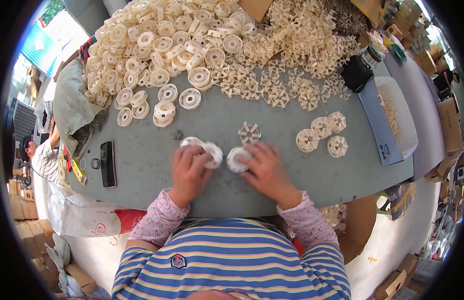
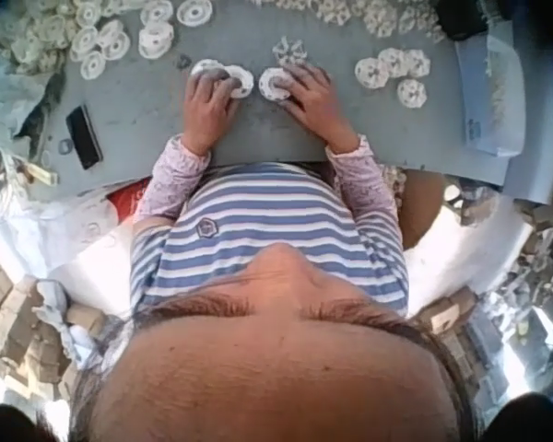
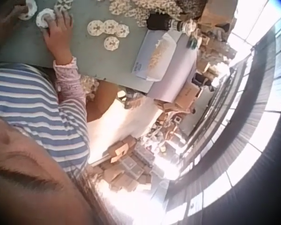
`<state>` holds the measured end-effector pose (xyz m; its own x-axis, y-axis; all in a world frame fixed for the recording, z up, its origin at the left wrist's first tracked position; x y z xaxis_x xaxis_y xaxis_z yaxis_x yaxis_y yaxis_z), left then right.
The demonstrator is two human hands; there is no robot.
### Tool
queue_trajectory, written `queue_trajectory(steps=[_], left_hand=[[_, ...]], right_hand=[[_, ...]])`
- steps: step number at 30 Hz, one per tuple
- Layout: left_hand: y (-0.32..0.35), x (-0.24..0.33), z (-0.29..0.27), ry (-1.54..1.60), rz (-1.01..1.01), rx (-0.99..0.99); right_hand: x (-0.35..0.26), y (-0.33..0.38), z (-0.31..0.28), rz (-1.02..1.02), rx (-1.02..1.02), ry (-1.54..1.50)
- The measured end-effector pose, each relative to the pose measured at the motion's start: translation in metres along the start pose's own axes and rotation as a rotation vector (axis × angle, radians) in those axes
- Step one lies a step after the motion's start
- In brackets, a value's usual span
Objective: The person assembles round plastic components by hand, inserting metal springs and spoke pieces into plastic bases and placing the assembled pieces into a box.
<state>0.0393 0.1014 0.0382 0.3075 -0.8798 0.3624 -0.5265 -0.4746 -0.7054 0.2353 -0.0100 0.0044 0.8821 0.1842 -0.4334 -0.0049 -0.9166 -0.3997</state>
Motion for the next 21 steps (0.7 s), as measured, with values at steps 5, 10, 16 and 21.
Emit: queue_trajectory(steps=[5, 10, 16, 21], left_hand=[[0.039, 0.017, -0.001, 0.062, 0.011, -0.14], [0.045, 0.036, -0.008, 0.309, -0.066, -0.455], [0.017, -0.011, -0.023, -0.066, -0.233, -0.093], [0.005, -0.026, -0.027, -0.075, -0.11, -0.004]], right_hand=[[0.019, 0.004, -0.031, 0.082, 0.17, -0.051], [-0.009, 0.007, -0.029, -0.027, 0.016, -0.042], [-0.004, -0.024, -0.036, -0.019, 0.13, -0.118], [-0.007, -0.058, -0.035, -0.045, 0.118, -0.096]])
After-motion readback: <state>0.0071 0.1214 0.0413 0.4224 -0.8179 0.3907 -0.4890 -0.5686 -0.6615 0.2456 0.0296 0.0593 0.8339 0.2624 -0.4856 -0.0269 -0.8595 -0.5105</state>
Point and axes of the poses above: each hand's wrist, its own y-axis away from the middle knuckle, its own z-axis out of the palm, x = y × z, the point moved 5 cm from there along -y, towards the middle knuckle, and after that the axes turned 7 degrees about x, right-handed, at the moved point
